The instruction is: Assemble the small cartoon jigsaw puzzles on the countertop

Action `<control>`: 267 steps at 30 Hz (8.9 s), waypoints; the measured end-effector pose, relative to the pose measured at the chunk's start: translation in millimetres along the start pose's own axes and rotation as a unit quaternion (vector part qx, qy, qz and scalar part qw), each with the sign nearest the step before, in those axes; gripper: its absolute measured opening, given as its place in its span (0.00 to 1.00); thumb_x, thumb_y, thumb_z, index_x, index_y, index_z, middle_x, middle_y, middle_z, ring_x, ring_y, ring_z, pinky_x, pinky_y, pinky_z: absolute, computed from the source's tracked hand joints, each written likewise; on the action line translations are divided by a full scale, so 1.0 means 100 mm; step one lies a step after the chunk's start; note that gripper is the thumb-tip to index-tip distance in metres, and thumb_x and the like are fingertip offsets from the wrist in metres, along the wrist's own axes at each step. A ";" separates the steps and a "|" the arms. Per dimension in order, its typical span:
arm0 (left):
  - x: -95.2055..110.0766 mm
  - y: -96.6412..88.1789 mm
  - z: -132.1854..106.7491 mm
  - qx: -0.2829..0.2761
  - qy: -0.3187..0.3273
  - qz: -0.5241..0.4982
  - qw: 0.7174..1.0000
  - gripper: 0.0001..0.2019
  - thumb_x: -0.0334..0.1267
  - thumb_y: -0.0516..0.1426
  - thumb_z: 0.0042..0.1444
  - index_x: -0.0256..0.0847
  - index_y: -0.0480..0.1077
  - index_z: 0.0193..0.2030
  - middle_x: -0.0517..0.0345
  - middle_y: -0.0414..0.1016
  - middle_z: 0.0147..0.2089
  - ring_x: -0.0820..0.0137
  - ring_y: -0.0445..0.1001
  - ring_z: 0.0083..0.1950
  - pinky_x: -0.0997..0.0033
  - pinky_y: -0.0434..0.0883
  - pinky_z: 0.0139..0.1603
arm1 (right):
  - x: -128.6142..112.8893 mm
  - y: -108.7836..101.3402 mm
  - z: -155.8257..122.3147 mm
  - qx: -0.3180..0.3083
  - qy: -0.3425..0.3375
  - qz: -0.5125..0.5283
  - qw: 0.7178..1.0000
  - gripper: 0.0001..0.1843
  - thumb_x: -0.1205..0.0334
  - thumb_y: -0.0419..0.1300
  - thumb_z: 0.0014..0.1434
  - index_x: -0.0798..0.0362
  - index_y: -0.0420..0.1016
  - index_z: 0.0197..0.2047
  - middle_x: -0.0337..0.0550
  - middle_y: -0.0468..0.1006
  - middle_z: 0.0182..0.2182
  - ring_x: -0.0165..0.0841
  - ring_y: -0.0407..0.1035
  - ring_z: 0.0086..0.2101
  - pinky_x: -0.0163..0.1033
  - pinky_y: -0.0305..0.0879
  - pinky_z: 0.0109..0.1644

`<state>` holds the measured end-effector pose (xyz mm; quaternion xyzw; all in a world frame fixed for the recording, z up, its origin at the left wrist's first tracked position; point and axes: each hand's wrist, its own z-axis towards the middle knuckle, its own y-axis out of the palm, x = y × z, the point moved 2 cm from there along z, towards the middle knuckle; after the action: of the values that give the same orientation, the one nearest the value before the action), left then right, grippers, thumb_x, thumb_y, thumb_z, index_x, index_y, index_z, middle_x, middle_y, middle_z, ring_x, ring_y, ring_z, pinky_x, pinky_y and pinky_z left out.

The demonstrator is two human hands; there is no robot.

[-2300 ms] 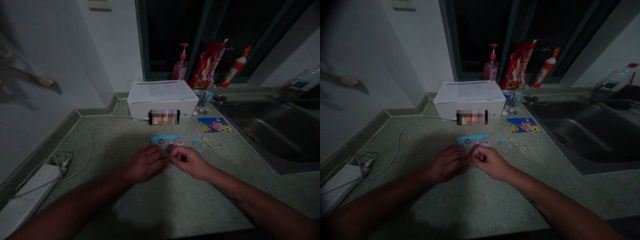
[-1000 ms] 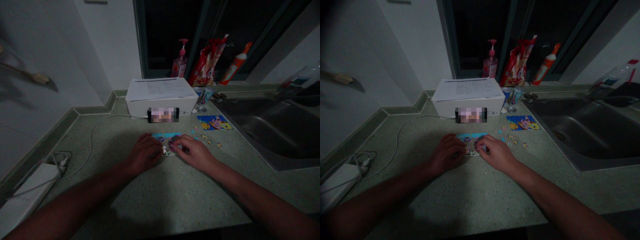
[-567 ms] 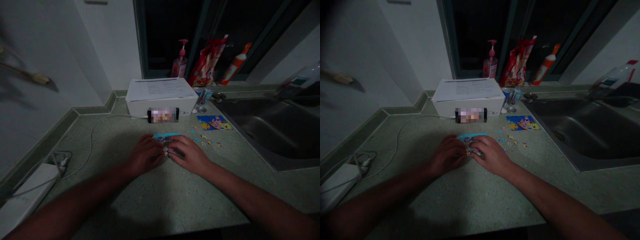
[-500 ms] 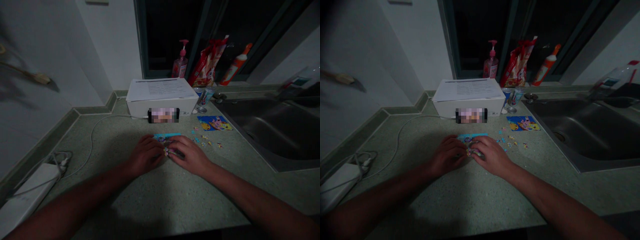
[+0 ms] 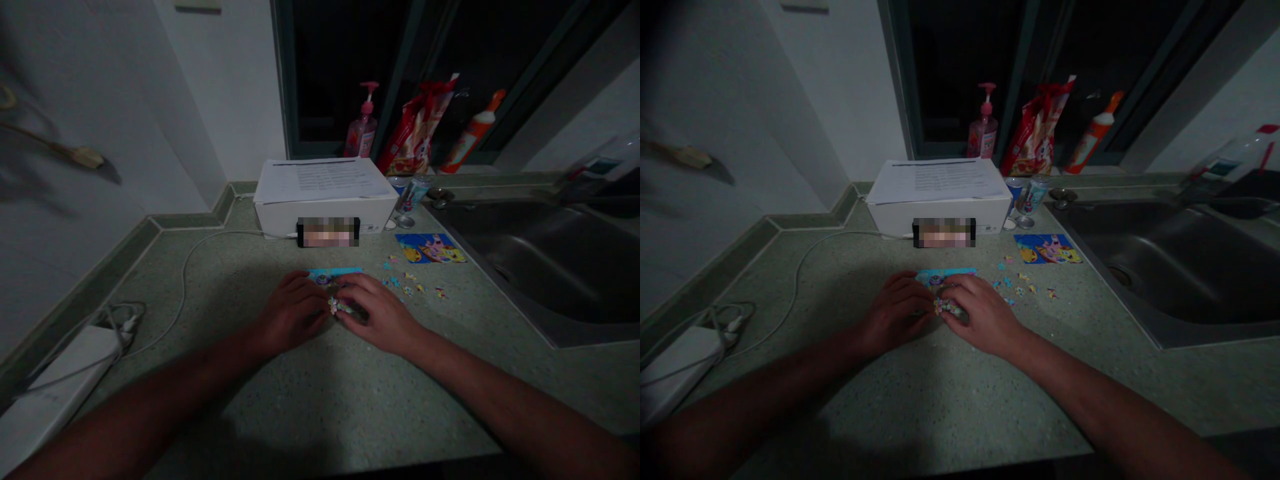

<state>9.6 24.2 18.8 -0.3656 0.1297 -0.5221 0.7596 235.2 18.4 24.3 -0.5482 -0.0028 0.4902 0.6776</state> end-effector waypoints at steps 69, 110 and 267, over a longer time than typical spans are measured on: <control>0.05 0.07 -0.03 -0.135 -0.007 -0.008 0.991 0.06 0.34 0.59 0.70 0.47 0.77 0.47 0.59 0.87 0.51 0.62 0.83 0.53 0.48 0.76 0.67 | 0.24 -0.07 0.10 -0.023 0.002 -0.142 0.990 0.08 0.64 0.64 0.68 0.46 0.83 0.49 0.53 0.85 0.54 0.51 0.79 0.54 0.62 0.77 0.59; -0.03 0.05 -0.07 -0.061 -0.163 0.001 0.985 0.09 0.42 0.60 0.72 0.45 0.77 0.54 0.52 0.85 0.47 0.57 0.82 0.47 0.48 0.81 0.53 | 0.06 -0.05 0.08 0.011 -0.044 -0.112 0.993 0.09 0.61 0.63 0.69 0.45 0.81 0.51 0.51 0.85 0.53 0.49 0.79 0.54 0.61 0.76 0.59; -0.01 0.04 -0.08 -0.051 -0.131 -0.145 0.979 0.10 0.32 0.56 0.68 0.49 0.72 0.53 0.53 0.83 0.45 0.60 0.84 0.45 0.58 0.83 0.44 | 1.18 -0.82 0.02 -0.036 0.327 -0.253 0.910 0.12 0.62 0.62 0.66 0.52 0.87 0.46 0.55 0.88 0.43 0.45 0.82 0.39 0.44 0.69 0.41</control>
<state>7.3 22.3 10.4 -0.4842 0.0015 -0.5672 0.6662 349.7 105.4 22.7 -0.6825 0.0623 0.0950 0.7220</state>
